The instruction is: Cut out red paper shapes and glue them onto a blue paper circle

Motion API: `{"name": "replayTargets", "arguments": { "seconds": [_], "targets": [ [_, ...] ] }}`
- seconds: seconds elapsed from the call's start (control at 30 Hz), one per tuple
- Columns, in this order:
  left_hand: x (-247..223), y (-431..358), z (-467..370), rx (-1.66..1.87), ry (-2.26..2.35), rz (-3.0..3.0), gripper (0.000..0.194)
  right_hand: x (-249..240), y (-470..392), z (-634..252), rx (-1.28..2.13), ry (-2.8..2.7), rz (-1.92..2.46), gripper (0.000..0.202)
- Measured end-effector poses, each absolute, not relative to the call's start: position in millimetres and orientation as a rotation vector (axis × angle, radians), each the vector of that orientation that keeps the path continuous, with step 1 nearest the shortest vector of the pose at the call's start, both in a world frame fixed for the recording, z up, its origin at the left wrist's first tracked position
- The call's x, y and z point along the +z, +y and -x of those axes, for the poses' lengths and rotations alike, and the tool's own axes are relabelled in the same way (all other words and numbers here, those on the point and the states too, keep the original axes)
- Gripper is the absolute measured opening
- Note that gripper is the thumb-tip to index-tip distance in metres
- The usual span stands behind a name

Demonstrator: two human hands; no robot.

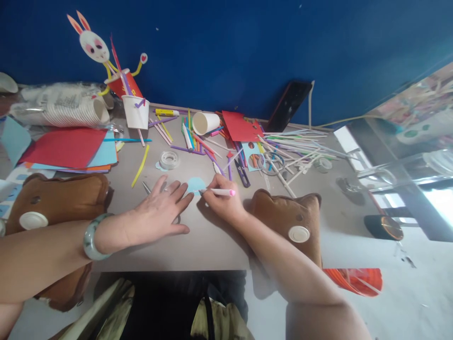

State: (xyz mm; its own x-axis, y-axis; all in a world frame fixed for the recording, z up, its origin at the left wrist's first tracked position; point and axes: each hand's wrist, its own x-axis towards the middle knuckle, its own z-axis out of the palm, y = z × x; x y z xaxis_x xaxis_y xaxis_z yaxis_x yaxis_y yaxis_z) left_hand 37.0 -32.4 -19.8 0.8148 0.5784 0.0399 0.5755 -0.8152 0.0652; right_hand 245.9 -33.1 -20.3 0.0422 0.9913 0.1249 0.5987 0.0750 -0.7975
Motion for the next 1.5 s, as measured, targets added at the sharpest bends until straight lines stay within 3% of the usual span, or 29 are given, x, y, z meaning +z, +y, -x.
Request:
{"name": "replayTargets", "arguments": {
  "seconds": [0.8,1.5],
  "targets": [
    [-20.4,-34.3,-35.0,0.088,0.938,-2.934,0.078,-21.5,-39.1,-246.3,0.62,-1.583,1.579,0.004],
    [-16.8,-36.4,-35.3,0.039,0.948,-2.961,0.076,-26.5,-40.3,-246.9,0.664,-1.738,1.559,0.009]
  ]
}}
